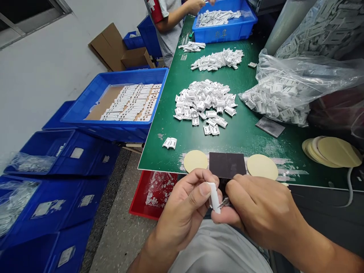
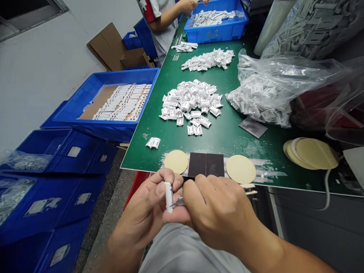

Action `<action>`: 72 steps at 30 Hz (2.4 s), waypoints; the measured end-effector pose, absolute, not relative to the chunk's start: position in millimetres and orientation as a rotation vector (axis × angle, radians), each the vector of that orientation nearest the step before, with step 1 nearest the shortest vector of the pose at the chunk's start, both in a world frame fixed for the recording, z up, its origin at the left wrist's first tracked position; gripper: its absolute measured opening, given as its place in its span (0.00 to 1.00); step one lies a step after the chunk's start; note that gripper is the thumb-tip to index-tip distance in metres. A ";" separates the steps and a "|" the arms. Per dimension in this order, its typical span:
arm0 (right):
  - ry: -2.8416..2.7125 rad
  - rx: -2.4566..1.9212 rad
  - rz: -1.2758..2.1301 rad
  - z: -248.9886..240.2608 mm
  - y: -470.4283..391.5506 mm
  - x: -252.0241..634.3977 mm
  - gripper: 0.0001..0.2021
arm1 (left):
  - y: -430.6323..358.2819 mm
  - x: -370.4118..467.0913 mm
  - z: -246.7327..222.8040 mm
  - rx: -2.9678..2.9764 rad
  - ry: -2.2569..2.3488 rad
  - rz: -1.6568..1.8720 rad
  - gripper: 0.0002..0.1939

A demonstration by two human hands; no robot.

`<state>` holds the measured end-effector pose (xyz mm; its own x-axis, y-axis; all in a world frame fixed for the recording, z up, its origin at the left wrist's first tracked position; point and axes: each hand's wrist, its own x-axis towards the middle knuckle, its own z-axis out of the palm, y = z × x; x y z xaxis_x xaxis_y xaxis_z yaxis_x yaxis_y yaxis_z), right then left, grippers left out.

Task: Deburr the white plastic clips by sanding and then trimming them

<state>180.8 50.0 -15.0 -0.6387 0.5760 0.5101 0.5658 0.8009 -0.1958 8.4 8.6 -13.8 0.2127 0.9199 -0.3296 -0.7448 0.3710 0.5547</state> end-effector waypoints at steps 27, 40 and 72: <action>-1.913 -1.096 1.714 -56.4 11.8 216.7 0.15 | 125.3 -57.7 -57.9 1.917 2.122 0.655 0.12; -1.097 -1.016 2.123 -95.3 7.0 198.3 0.26 | 121.7 -19.6 -41.1 1.952 1.776 0.844 0.07; -2.002 -0.704 0.402 -66.6 21.3 92.3 0.07 | -33.4 -58.4 -53.9 1.672 1.948 1.184 0.09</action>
